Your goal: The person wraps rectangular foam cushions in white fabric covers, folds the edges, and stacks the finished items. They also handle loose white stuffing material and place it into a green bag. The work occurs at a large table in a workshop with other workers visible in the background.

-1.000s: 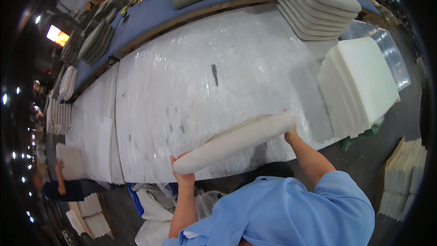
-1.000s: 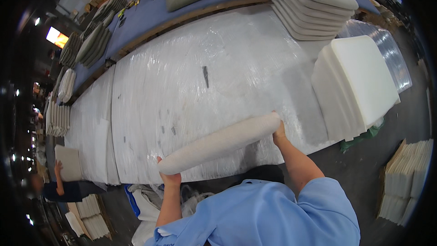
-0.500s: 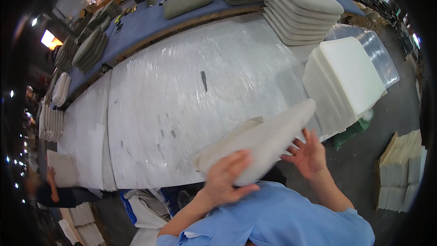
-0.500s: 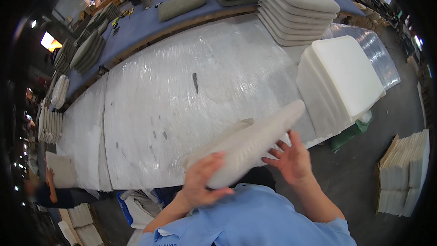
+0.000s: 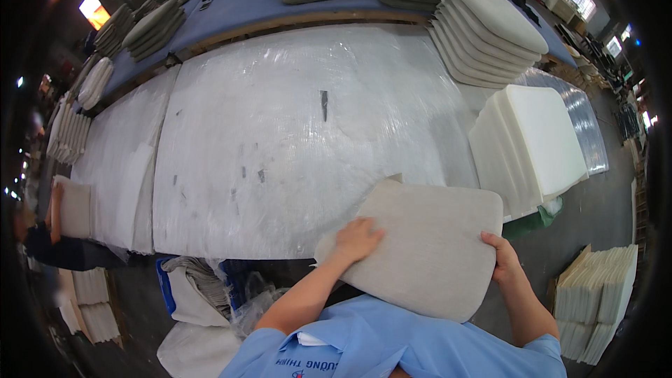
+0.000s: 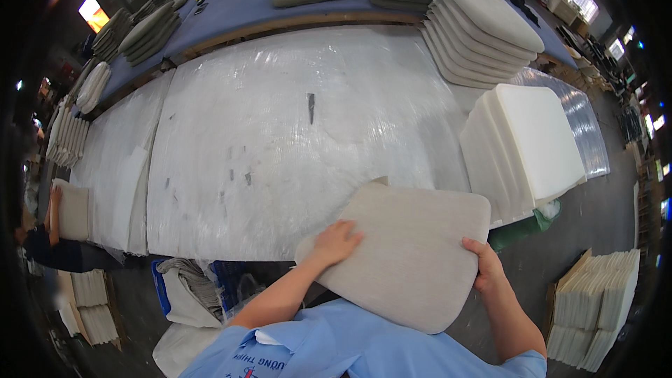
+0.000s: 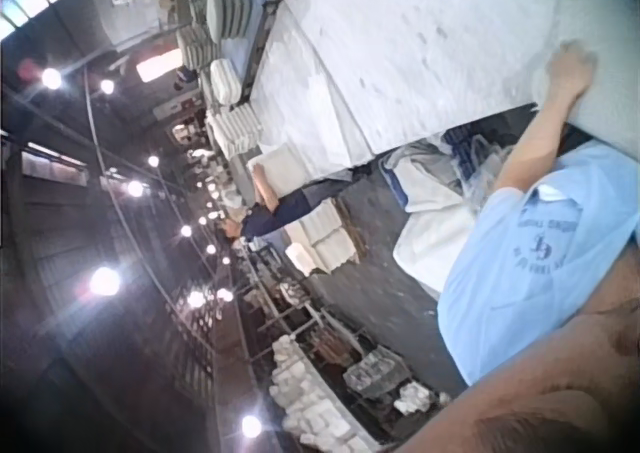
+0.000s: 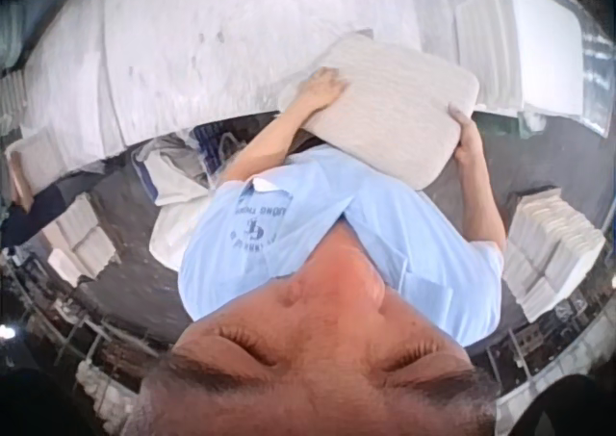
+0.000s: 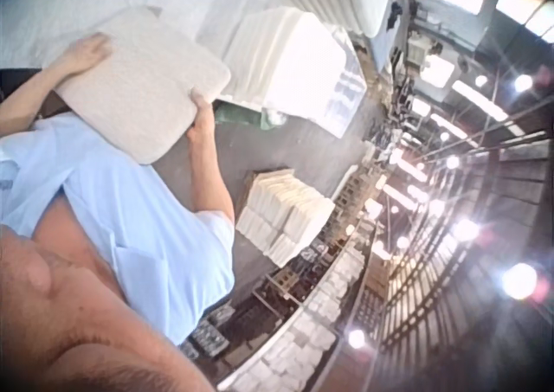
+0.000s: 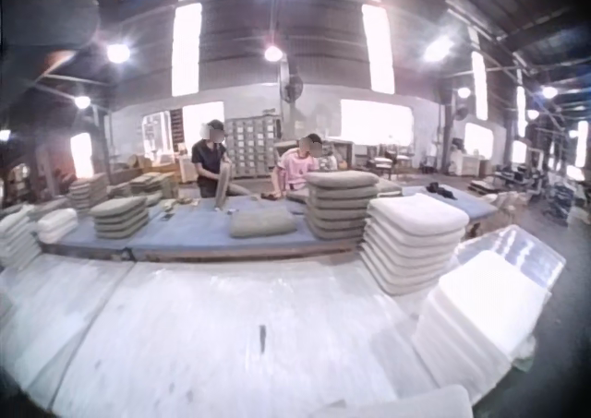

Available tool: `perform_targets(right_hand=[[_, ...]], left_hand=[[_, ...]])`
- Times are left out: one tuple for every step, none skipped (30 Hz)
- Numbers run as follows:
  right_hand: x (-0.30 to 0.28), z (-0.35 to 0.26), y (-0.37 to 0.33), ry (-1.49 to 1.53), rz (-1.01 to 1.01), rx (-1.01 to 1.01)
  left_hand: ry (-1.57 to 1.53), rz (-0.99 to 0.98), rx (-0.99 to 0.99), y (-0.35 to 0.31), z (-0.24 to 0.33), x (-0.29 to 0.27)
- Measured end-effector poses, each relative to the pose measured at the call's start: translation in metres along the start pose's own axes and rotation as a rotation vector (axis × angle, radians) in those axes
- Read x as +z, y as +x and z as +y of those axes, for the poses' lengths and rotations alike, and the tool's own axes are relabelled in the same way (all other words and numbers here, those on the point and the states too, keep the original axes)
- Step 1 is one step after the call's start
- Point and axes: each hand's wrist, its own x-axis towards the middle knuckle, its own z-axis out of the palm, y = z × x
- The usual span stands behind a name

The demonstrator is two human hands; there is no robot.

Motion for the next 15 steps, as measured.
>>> perform_targets(right_hand=[[0.009, -0.006, 0.001, -0.034, -0.03, -0.012], [0.019, -0.015, 0.0, -0.071, -0.057, -0.024], [0.027, -0.022, -0.001, -0.101, -0.065, -0.037], [0.033, -0.03, 0.0, -0.15, -0.059, -0.065], [0.044, -0.039, 0.0, -0.207, -0.058, -0.09], [0.057, -0.048, 0.001, -0.264, -0.06, -0.115], [0.069, -0.058, 0.0, -0.327, -0.094, -0.168], [0.088, -0.067, -0.005, -0.392, -0.135, -0.218], [0.106, -0.076, -0.01, -0.452, -0.175, -0.268], [0.123, -0.085, -0.012, -0.554, -0.227, -0.358], [0.137, -0.093, -0.017, -0.652, -0.271, -0.449], [0.154, -0.099, -0.022, -0.747, -0.322, -0.534], [0.17, -0.105, -0.029, -0.893, -0.382, -0.646], [0.188, -0.109, -0.041, -1.034, -0.44, -0.759], [0.205, -0.111, -0.055, -1.17, -0.495, -0.874]], left_hand=[[-0.198, -0.028, -0.154, 0.002, -0.032, -0.004], [-0.405, -0.058, -0.3, -0.001, -0.059, -0.003], [-0.552, -0.167, -0.285, -0.007, -0.07, -0.001], [-0.698, -0.278, -0.261, -0.012, -0.076, 0.001], [-0.848, -0.387, -0.235, -0.019, -0.081, 0.004], [-0.857, -0.335, -0.206, -0.024, -0.081, 0.011], [-0.866, -0.28, -0.179, -0.028, -0.079, 0.019], [-0.877, -0.219, -0.158, -0.032, -0.078, 0.025], [-0.897, -0.147, -0.14, -0.038, -0.076, 0.032], [-0.92, -0.131, -0.156, -0.043, -0.078, 0.036], [-0.94, -0.125, -0.169, -0.046, -0.079, 0.04], [-0.961, -0.116, -0.191, -0.053, -0.081, 0.044], [-0.911, -0.05, -0.186, -0.062, -0.085, 0.048], [-0.945, -0.061, -0.226, -0.071, -0.089, 0.044], [-0.975, -0.075, -0.264, -0.081, -0.095, 0.037]])
